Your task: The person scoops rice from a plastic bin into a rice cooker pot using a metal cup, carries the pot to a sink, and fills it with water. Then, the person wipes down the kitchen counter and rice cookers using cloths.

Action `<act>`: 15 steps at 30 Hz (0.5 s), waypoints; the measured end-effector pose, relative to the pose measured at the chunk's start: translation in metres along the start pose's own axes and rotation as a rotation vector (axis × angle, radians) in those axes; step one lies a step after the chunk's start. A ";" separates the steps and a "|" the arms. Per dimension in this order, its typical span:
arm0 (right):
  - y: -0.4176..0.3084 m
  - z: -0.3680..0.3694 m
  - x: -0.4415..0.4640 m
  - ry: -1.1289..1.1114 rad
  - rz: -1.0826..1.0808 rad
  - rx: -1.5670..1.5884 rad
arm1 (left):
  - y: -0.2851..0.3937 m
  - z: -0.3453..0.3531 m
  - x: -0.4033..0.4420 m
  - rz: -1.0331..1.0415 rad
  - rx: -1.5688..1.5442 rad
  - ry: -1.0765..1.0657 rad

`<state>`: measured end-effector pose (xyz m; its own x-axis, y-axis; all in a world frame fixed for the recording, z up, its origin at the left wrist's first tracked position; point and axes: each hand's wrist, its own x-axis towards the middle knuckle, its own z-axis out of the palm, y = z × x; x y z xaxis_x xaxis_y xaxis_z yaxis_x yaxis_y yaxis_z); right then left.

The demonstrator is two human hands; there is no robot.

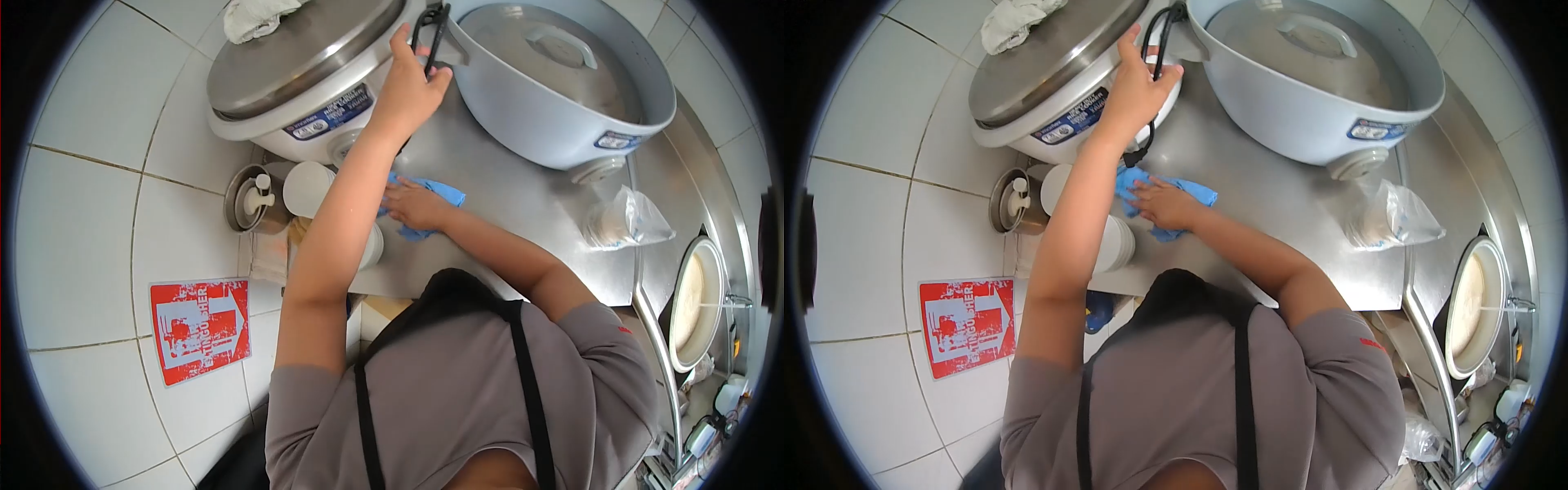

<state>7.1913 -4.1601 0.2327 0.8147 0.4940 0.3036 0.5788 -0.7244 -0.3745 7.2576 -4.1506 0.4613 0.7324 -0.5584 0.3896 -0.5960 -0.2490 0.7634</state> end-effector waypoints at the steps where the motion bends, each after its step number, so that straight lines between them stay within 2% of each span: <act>1: -0.013 -0.006 -0.013 -0.071 -0.042 0.003 | -0.011 0.006 0.000 0.019 -0.015 0.015; 3: -0.029 -0.025 -0.047 -0.206 -0.119 0.003 | -0.023 0.013 -0.007 0.042 0.088 0.087; 5: -0.039 -0.038 -0.093 -0.212 -0.063 0.076 | -0.024 0.018 -0.014 -0.005 0.059 0.133; 8: -0.063 -0.078 -0.168 -0.208 0.099 0.169 | -0.045 0.026 -0.016 0.072 0.060 0.205; 12: -0.096 -0.092 -0.289 0.028 0.446 0.117 | -0.035 0.024 -0.024 0.056 -0.007 0.261; 14: -0.104 -0.085 -0.361 0.234 0.703 -0.171 | -0.032 0.016 -0.031 0.040 0.173 0.331; 15: -0.109 -0.091 -0.391 0.296 0.840 -0.311 | -0.031 0.014 -0.036 0.046 0.098 0.367</act>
<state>6.8070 -4.3182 0.2346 0.8944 -0.3592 0.2664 -0.2640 -0.9049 -0.3339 7.2453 -4.1338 0.4163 0.7626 -0.2549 0.5945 -0.6468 -0.3148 0.6947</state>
